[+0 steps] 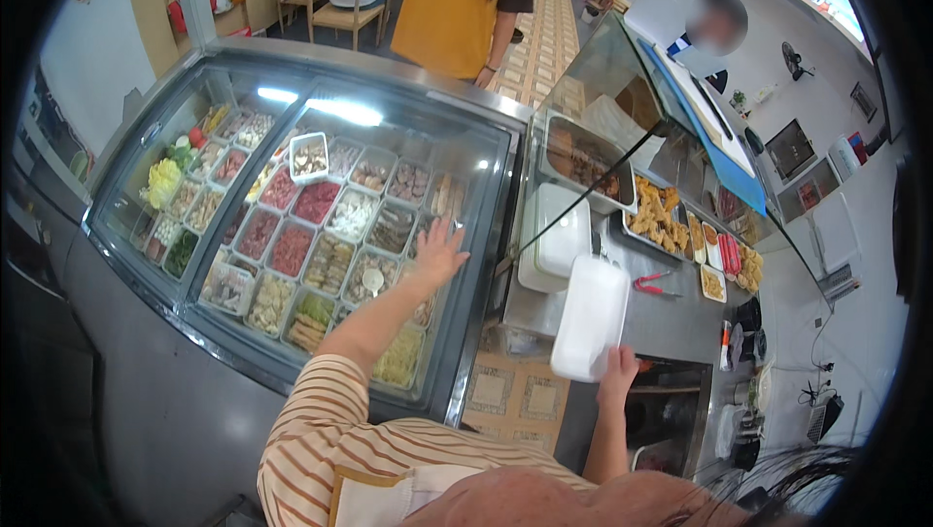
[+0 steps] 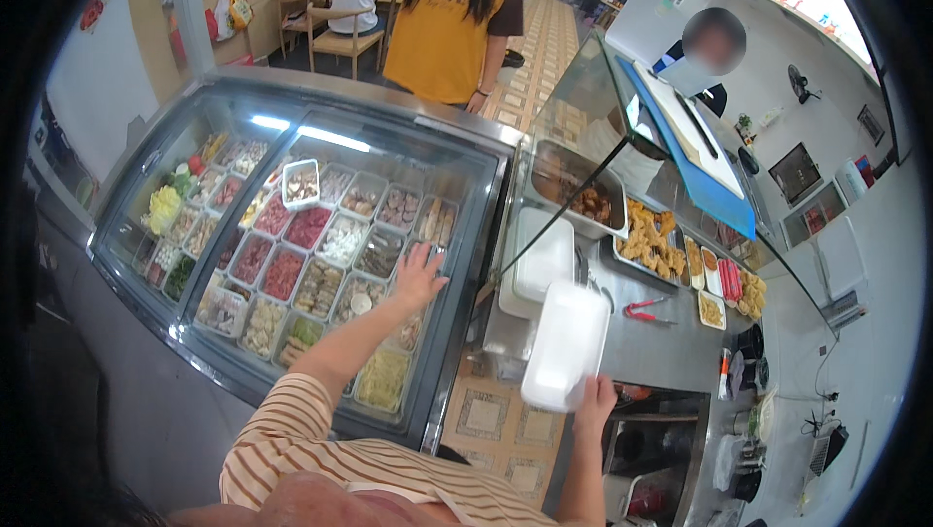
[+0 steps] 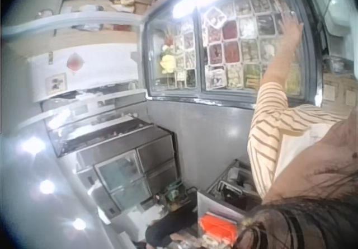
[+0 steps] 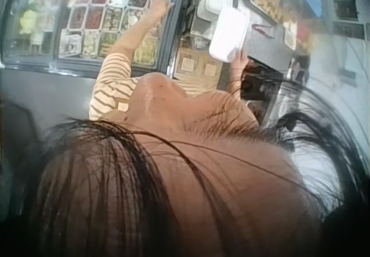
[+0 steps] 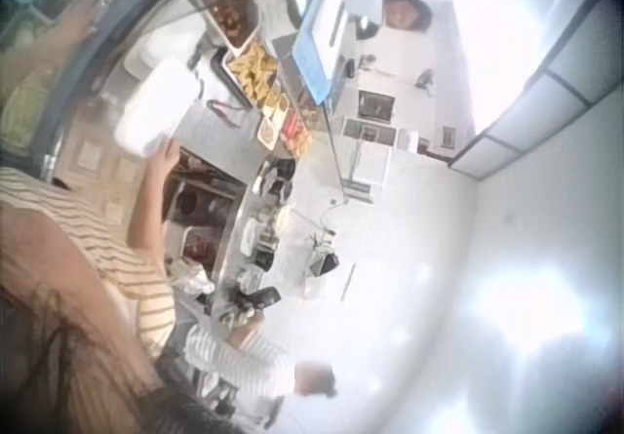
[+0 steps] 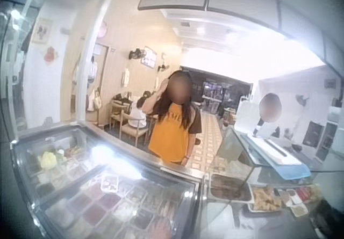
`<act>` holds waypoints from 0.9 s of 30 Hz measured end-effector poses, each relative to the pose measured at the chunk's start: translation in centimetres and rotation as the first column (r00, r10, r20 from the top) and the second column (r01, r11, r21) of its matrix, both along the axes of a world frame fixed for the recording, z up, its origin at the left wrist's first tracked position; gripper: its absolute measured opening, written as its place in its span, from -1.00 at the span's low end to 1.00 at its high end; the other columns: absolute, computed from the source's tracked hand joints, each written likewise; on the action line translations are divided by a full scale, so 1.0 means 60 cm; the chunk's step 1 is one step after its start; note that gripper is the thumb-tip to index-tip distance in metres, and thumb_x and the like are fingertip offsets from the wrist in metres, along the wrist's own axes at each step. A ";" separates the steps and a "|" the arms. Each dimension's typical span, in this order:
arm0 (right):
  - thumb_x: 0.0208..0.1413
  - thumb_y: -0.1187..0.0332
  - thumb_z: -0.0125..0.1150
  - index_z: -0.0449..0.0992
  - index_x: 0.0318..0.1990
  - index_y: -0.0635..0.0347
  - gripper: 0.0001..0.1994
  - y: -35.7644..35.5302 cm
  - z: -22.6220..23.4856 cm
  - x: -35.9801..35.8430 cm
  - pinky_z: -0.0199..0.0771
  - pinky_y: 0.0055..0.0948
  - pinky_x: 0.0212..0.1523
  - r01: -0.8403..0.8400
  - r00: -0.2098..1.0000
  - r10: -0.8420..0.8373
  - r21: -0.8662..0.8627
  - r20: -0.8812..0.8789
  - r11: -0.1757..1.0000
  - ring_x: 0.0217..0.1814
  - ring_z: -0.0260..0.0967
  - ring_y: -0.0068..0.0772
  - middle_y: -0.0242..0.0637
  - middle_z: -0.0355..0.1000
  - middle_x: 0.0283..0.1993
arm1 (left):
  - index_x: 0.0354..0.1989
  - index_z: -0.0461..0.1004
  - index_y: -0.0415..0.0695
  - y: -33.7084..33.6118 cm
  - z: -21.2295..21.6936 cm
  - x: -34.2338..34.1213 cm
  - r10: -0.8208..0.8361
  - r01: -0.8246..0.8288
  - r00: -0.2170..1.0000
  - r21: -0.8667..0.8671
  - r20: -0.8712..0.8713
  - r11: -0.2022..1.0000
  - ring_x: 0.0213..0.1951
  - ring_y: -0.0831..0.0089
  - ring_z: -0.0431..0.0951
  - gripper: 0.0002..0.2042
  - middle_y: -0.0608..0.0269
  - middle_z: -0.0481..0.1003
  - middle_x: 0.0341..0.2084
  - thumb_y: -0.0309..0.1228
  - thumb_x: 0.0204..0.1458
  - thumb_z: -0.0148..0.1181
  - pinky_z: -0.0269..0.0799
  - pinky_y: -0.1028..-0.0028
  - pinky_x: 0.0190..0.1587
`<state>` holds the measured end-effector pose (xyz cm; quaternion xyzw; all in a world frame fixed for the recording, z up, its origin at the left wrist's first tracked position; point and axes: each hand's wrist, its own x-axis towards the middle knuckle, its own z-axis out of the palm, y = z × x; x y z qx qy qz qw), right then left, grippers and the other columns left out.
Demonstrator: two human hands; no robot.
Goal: The person assembles food items on plates using tongs, picking ingredients from a refrigerated display case and arranging them on trays. They also handle plastic bags and bowls, adding condiments and organizing items on the counter.
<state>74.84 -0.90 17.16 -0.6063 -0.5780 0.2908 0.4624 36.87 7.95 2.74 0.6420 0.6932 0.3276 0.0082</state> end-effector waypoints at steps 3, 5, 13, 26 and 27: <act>0.12 0.43 0.01 0.37 -0.40 0.27 -0.89 -0.038 -0.054 0.000 0.21 -0.63 -0.47 -0.045 0.999 0.044 -0.044 -0.021 0.998 -0.46 0.14 -0.72 -0.51 0.27 -0.52 | 0.10 0.30 -0.03 0.054 -0.014 0.029 0.063 -0.065 0.998 -0.138 -0.018 0.988 0.27 0.03 0.00 -0.57 0.04 0.10 0.20 -0.28 0.00 0.07 -0.14 -0.21 0.17; 0.13 0.42 0.01 0.42 -0.31 0.28 -0.89 -0.049 -0.097 -0.043 0.27 -0.64 -0.40 -0.102 0.962 0.070 -0.110 -0.265 0.989 -0.44 0.20 -0.70 -0.46 0.33 -0.49 | 0.14 0.24 -0.02 0.070 -0.021 0.026 0.093 -0.096 0.995 -0.127 -0.031 0.987 0.26 0.07 0.05 -0.53 0.04 0.15 0.17 -0.43 -0.03 0.00 -0.22 -0.24 0.18; 0.16 0.41 0.01 0.42 -0.33 0.25 -0.88 -0.064 -0.156 -0.221 0.26 -0.66 -0.49 -0.305 0.925 0.228 -0.238 -0.304 0.922 -0.49 0.20 -0.75 -0.52 0.33 -0.50 | 0.13 0.19 -0.14 0.064 -0.023 0.005 0.007 -0.014 0.998 -0.112 -0.061 0.994 0.21 0.08 0.14 -0.44 0.04 0.23 0.10 -0.45 -0.17 0.06 -0.29 -0.28 0.17; 0.15 0.39 0.05 0.43 -0.35 0.20 -0.90 -0.157 -0.171 -0.392 0.23 -0.65 -0.54 -0.130 0.865 -0.066 -0.350 -0.497 0.928 -0.54 0.21 -0.71 -0.52 0.33 -0.52 | 0.08 0.26 -0.21 0.019 -0.053 -0.216 -0.029 0.039 0.979 0.044 -0.204 0.998 0.20 0.07 0.19 -0.51 -0.09 0.28 0.08 -0.41 -0.12 0.01 -0.32 -0.33 0.16; 0.15 0.40 0.05 0.43 -0.34 0.19 -0.91 -0.165 -0.181 -0.402 0.23 -0.66 -0.53 -0.116 0.867 -0.072 -0.339 -0.494 0.934 -0.53 0.21 -0.71 -0.51 0.33 -0.51 | 0.08 0.26 -0.20 0.017 -0.062 -0.249 -0.006 0.017 0.976 0.047 -0.219 0.999 0.20 0.07 0.19 -0.51 -0.08 0.28 0.08 -0.42 -0.12 0.00 -0.32 -0.33 0.16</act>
